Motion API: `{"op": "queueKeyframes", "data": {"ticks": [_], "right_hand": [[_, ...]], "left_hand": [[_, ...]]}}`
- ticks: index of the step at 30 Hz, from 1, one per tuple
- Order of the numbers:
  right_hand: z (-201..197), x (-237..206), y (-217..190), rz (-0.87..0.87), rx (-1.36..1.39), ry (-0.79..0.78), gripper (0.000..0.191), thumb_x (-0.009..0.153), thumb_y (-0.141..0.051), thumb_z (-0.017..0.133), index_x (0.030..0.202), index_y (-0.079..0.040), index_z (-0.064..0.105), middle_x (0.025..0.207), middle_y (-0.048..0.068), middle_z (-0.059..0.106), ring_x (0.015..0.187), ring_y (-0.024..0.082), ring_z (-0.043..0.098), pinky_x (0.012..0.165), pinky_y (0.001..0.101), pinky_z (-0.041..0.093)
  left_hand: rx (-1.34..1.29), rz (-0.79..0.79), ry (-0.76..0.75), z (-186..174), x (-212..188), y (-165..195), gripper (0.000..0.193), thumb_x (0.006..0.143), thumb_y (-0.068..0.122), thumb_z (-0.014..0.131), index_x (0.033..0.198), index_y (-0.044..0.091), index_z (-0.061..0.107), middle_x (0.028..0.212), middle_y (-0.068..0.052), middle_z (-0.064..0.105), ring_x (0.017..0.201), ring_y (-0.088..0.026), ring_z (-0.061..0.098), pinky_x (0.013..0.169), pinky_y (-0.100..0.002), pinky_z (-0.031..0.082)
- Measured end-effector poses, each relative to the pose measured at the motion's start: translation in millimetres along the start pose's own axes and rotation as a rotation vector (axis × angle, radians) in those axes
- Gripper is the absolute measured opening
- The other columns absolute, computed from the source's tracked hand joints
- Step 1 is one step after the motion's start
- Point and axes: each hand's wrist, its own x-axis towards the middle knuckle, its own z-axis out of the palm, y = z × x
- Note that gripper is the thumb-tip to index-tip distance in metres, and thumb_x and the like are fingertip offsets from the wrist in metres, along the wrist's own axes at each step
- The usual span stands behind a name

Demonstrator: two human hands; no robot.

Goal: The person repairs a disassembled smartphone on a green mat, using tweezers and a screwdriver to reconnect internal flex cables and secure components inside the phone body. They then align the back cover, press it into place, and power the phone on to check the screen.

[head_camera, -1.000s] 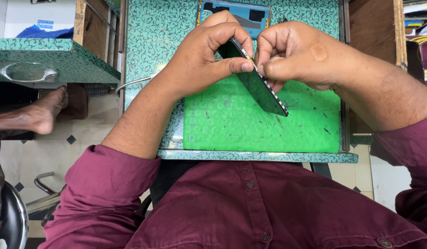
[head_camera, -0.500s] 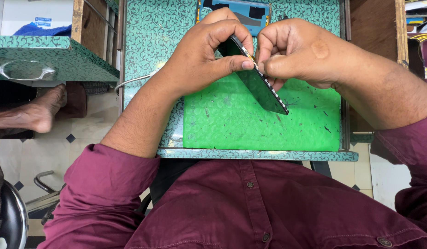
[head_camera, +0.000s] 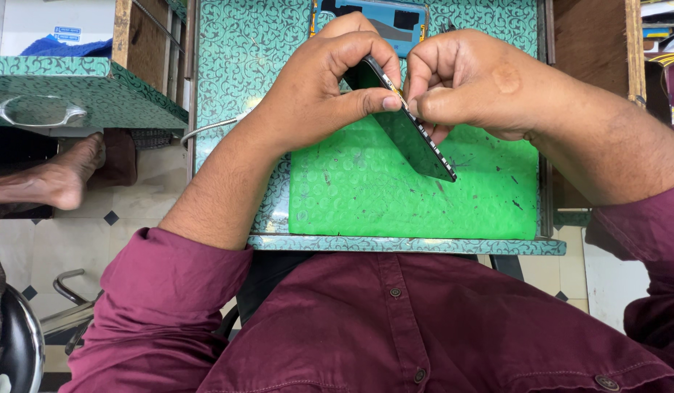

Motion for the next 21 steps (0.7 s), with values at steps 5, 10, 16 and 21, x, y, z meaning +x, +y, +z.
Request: {"op": "queueKeyframes", "data": {"ticks": [5, 10, 16, 21], "right_hand": [[0.1, -0.5, 0.1, -0.011, 0.002, -0.001, 0.008, 0.086, -0.005, 0.068, 0.091, -0.001, 0.063, 0.079, 0.006, 0.068, 0.063, 0.011, 0.067, 0.06, 0.0273, 0.061], [-0.3, -0.7, 0.5, -0.01, 0.01, 0.0, 0.008, 0.087, -0.005, 0.068, 0.091, -0.001, 0.063, 0.079, 0.006, 0.068, 0.063, 0.011, 0.067, 0.06, 0.0272, 0.061], [-0.1, -0.1, 0.3, -0.005, 0.004, 0.004, 0.008, 0.087, -0.005, 0.069, 0.091, -0.002, 0.062, 0.079, 0.006, 0.068, 0.063, 0.011, 0.067, 0.06, 0.0271, 0.061], [0.0, -0.6, -0.5, 0.0, 0.0, 0.009, 0.008, 0.087, -0.005, 0.069, 0.091, -0.002, 0.062, 0.079, 0.005, 0.068, 0.063, 0.011, 0.067, 0.059, 0.027, 0.061]], "left_hand": [[-0.003, -0.006, 0.002, 0.0, 0.2, 0.3, 0.029, 0.1, 0.034, 0.087, 0.105, 0.013, 0.068, 0.1, 0.001, 0.055, 0.101, -0.014, 0.059, 0.09, -0.028, 0.048], [-0.003, -0.01, 0.001, 0.3, 0.4, 0.2, 0.029, 0.1, 0.034, 0.087, 0.104, 0.013, 0.068, 0.102, 0.002, 0.055, 0.1, -0.014, 0.058, 0.091, -0.028, 0.048], [0.005, -0.007, 0.003, 0.2, 0.1, -0.3, 0.029, 0.1, 0.034, 0.088, 0.105, 0.013, 0.068, 0.101, 0.002, 0.055, 0.1, -0.014, 0.058, 0.091, -0.028, 0.048], [0.002, -0.008, 0.0, 0.3, 0.0, -1.0, 0.028, 0.1, 0.034, 0.088, 0.105, 0.014, 0.068, 0.1, 0.002, 0.055, 0.099, -0.014, 0.058, 0.089, -0.027, 0.047]]}}
